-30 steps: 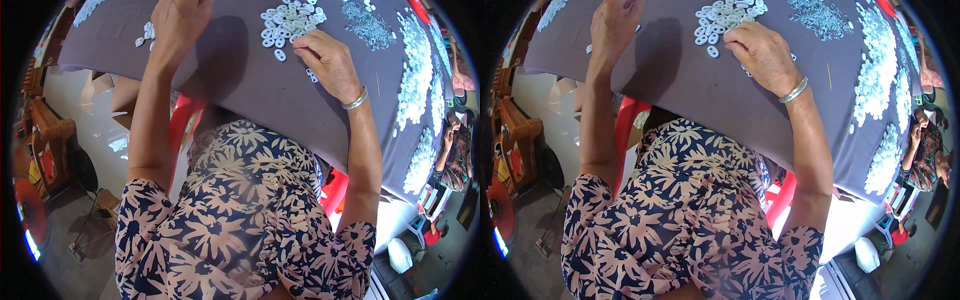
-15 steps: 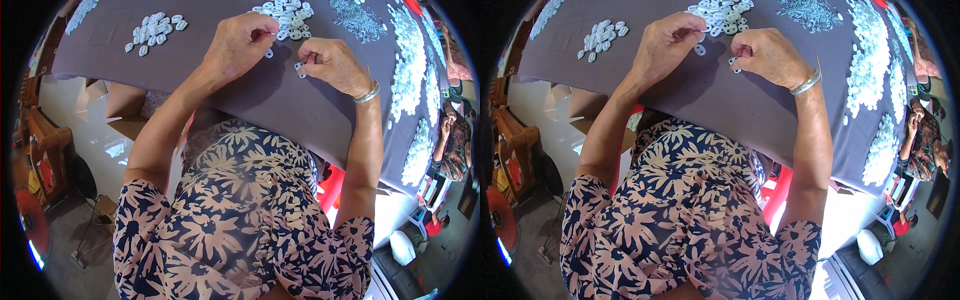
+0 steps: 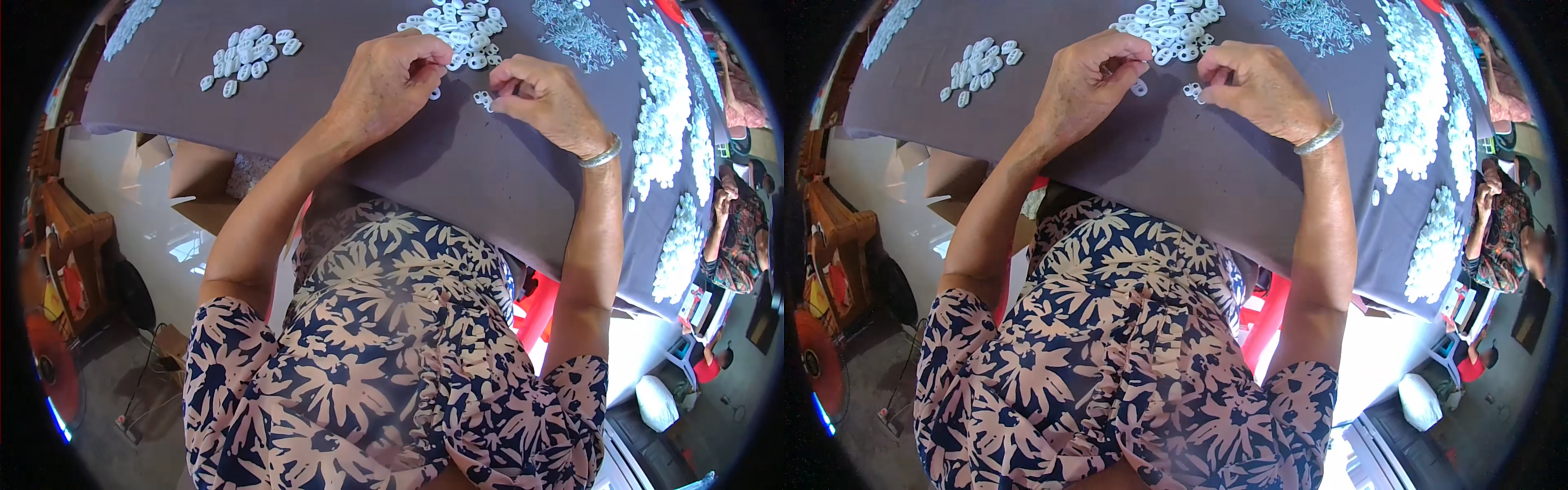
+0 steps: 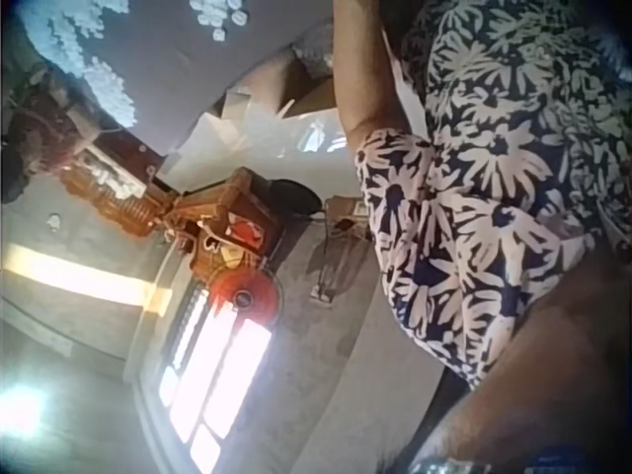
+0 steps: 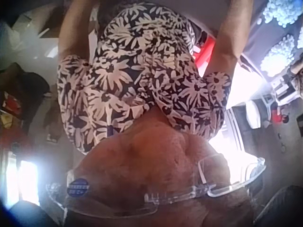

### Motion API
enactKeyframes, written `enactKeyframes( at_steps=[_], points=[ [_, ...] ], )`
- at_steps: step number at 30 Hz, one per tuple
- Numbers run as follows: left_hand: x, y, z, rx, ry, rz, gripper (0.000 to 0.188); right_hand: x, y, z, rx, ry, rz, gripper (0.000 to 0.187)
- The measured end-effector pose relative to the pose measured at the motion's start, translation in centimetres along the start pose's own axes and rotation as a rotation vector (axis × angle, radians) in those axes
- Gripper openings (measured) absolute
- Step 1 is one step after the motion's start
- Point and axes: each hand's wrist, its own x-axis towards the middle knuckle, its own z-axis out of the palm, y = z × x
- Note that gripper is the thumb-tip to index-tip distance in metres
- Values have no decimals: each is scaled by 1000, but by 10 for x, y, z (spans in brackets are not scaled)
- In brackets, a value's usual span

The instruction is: Assembling small white plastic components by hand on a workbench.

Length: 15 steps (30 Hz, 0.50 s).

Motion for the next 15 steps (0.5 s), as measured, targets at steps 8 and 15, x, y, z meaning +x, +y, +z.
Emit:
enactKeyframes(
  at_steps=[8,15],
  points=[
    [0,7,5,-100,-6,-26,15,6,-9,4,-88,30,115,10],
    [-4,12,13,-456,-72,-200,44,12,-29,20,496,268,180,2]
  ],
)
